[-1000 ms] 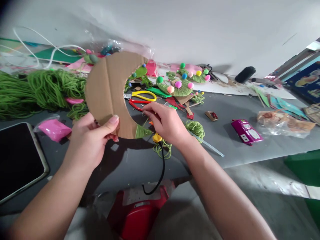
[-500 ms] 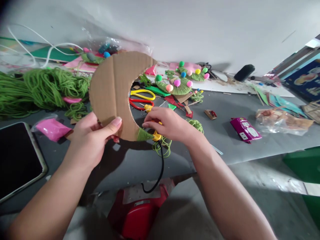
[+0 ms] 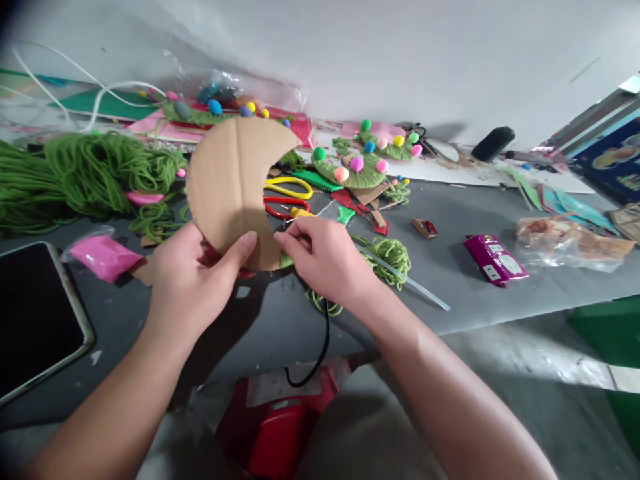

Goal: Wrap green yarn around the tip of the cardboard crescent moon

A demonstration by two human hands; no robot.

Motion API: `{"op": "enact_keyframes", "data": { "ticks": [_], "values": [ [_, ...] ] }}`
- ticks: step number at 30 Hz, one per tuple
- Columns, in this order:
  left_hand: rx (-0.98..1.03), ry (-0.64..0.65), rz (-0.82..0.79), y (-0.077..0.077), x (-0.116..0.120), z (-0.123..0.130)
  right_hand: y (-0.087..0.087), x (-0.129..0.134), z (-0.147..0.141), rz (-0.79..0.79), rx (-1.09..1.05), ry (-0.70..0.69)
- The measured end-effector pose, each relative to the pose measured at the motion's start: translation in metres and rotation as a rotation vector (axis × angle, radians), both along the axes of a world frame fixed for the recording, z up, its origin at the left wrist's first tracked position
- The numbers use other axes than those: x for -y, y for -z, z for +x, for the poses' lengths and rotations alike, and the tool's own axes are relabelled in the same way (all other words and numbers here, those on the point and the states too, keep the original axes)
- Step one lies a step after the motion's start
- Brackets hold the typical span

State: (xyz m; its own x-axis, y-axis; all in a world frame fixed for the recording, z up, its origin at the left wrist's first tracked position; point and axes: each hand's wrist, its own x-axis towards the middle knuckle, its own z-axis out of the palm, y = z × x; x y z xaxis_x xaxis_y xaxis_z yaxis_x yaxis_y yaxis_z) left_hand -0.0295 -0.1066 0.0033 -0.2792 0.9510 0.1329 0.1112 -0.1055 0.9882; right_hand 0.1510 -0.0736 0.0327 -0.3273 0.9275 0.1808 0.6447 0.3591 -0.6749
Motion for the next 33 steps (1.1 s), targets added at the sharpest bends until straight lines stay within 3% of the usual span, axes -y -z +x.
{"op": "enact_keyframes", "data": {
  "ticks": [9,19,27,33],
  "values": [
    [0.242,-0.098,-0.009,0.001,0.0,-0.004,0.011,0.03,-0.015,0.116,0.021,-0.015],
    [0.587,-0.06,-0.112,-0.009,-0.006,-0.008,0.021,0.016,-0.011,0.112,-0.138,-0.13],
    [0.553,-0.023,-0.117,-0.007,-0.005,-0.011,0.019,-0.009,0.014,0.219,-0.073,-0.219],
    [0.277,0.098,-0.09,0.001,-0.002,-0.007,0.011,-0.026,0.025,0.237,0.047,-0.299]
  ]
}}
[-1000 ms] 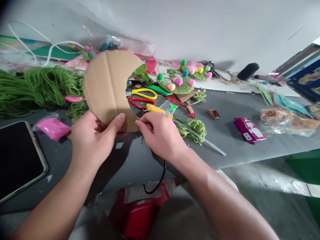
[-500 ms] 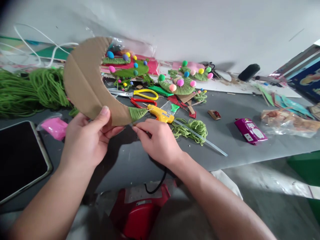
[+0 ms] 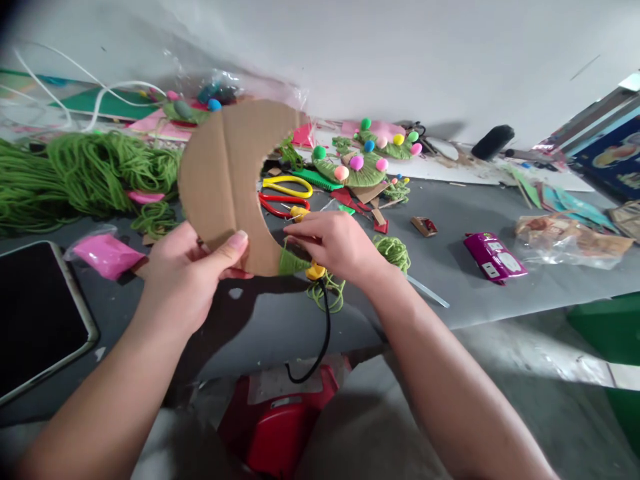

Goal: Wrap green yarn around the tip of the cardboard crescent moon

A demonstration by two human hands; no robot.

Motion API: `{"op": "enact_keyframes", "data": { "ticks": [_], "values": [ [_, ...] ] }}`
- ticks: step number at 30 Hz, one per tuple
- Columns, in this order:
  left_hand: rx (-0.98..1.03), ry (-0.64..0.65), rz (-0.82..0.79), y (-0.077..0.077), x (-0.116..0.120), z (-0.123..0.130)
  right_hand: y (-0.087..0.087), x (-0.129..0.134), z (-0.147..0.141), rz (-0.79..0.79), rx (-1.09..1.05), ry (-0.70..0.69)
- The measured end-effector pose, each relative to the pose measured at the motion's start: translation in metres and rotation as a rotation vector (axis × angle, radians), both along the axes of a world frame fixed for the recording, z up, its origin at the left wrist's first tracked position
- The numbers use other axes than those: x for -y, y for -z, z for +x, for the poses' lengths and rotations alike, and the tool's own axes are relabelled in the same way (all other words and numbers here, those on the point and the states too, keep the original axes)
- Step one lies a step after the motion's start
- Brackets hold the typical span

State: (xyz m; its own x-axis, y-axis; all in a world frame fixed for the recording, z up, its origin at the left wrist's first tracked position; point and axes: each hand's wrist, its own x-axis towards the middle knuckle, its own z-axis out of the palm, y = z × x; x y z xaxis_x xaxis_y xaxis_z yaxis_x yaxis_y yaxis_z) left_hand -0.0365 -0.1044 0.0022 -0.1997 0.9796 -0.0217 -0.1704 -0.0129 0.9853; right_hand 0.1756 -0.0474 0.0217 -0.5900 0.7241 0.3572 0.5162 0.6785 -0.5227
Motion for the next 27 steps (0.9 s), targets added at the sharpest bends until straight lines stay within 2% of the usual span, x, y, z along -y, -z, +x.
{"op": "enact_keyframes", "data": {
  "ticks": [4,9,12,16,23,27],
  "values": [
    [-0.156,0.07,0.011,0.002,0.001,0.002,-0.012,-0.005,-0.006,0.058,0.163,-0.013],
    [-0.229,-0.057,0.043,0.001,0.001,0.003,-0.023,0.007,-0.015,0.069,0.27,0.092],
    [-0.23,-0.126,0.056,0.001,0.0,0.004,-0.027,0.016,-0.017,0.06,0.236,0.152],
    [-0.228,-0.164,0.091,0.002,-0.001,0.004,-0.03,0.025,-0.022,-0.028,0.126,0.134],
    [-0.11,-0.231,0.128,0.007,-0.003,0.0,-0.014,0.044,-0.037,-0.084,0.064,0.134],
    [0.054,-0.232,0.087,0.002,-0.004,-0.002,-0.001,0.047,-0.041,-0.112,-0.004,0.132]
  ]
}}
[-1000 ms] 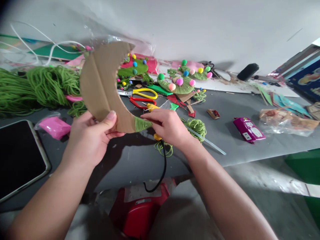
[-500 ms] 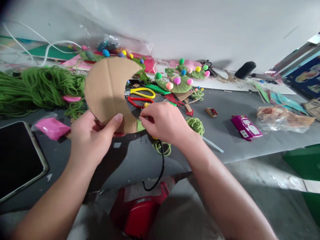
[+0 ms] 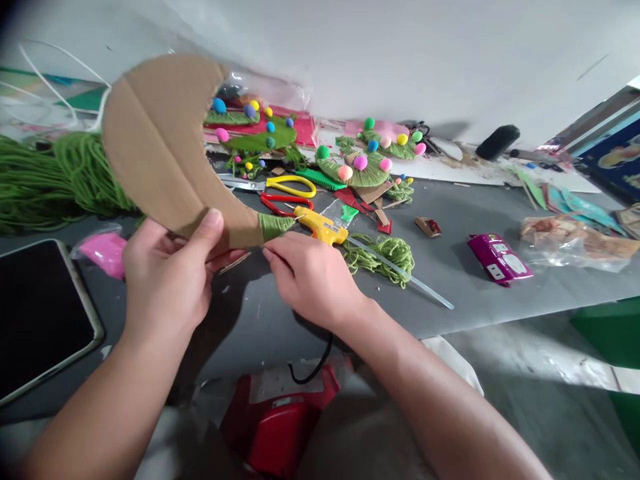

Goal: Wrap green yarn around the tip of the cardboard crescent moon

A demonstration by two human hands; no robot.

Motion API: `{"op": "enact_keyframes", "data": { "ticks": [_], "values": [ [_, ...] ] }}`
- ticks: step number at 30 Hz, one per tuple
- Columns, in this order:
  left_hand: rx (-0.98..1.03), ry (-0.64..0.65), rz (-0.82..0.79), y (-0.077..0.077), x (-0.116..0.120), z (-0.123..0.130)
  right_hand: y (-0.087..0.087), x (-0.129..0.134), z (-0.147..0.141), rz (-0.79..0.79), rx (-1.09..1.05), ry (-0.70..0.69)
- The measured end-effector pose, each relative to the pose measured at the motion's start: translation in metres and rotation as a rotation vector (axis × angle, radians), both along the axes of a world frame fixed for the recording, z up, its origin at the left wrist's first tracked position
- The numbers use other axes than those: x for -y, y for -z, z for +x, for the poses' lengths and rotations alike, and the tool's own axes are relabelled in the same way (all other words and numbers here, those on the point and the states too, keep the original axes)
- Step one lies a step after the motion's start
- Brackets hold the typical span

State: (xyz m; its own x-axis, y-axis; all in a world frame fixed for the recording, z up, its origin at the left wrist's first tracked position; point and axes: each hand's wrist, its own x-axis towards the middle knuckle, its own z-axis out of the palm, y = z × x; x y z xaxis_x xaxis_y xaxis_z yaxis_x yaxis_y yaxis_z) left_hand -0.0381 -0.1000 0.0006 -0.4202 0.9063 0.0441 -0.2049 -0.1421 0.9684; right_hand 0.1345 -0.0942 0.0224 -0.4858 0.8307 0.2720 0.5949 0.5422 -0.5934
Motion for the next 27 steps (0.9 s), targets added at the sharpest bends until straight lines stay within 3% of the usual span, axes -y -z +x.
{"op": "enact_keyframes", "data": {
  "ticks": [6,13,19,27],
  "values": [
    [0.172,0.102,-0.142,-0.013,0.001,-0.004,0.007,-0.007,0.004,-0.052,-0.101,-0.029],
    [0.205,0.205,-0.178,-0.01,-0.002,-0.007,0.01,-0.021,0.017,-0.044,-0.086,-0.074],
    [0.046,0.266,-0.125,-0.008,0.0,-0.004,0.005,-0.036,0.031,-0.041,-0.039,-0.263],
    [-0.145,0.287,-0.085,0.0,0.001,-0.001,-0.01,-0.045,0.035,0.051,0.155,-0.228]
  ]
}}
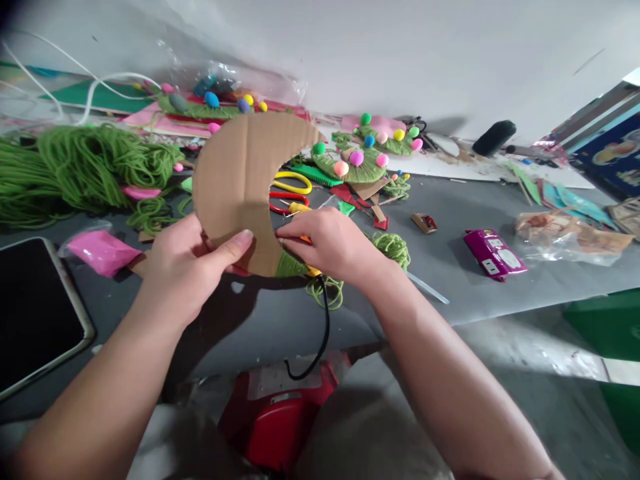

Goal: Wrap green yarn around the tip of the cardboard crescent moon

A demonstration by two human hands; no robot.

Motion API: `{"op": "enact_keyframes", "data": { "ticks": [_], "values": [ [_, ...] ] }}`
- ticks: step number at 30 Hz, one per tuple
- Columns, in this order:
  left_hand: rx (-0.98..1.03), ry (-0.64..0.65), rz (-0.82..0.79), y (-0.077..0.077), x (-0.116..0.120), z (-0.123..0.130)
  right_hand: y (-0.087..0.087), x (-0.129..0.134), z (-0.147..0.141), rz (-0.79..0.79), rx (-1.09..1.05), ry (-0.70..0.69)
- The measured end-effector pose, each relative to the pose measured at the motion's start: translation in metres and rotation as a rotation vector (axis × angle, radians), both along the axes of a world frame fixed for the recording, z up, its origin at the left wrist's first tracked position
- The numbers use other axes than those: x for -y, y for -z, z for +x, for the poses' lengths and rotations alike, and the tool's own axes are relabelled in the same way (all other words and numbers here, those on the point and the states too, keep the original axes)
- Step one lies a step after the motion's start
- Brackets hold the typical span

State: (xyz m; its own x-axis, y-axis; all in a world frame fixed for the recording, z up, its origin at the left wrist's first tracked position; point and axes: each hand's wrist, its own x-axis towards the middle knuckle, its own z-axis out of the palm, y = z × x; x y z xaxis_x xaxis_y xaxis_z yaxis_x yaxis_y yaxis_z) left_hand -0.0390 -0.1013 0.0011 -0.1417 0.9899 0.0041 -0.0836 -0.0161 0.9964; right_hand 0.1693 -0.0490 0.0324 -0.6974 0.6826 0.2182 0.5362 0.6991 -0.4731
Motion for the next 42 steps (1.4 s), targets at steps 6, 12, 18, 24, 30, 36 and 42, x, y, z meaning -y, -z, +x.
{"op": "enact_keyframes", "data": {
  "ticks": [6,12,18,24,30,36,42],
  "values": [
    [-0.136,-0.082,0.071,-0.003,0.003,0.005,-0.003,0.007,-0.004,0.083,0.047,0.143],
    [-0.236,-0.206,0.132,-0.004,0.006,0.009,-0.015,0.023,-0.014,0.099,0.017,0.281],
    [-0.068,-0.265,0.108,-0.008,0.005,0.008,-0.016,0.044,-0.032,0.024,-0.003,0.279],
    [0.113,-0.283,0.069,-0.008,0.002,0.005,0.0,0.051,-0.039,-0.076,-0.086,0.27],
    [0.27,-0.251,0.015,-0.012,-0.002,0.001,0.013,0.045,-0.034,-0.15,-0.205,0.217],
    [0.297,-0.231,-0.05,-0.014,-0.002,-0.002,0.018,0.032,-0.022,-0.081,-0.211,0.112],
    [0.311,-0.226,-0.043,-0.012,-0.003,-0.004,0.015,0.024,-0.011,0.045,-0.206,0.048]
  ]
}}
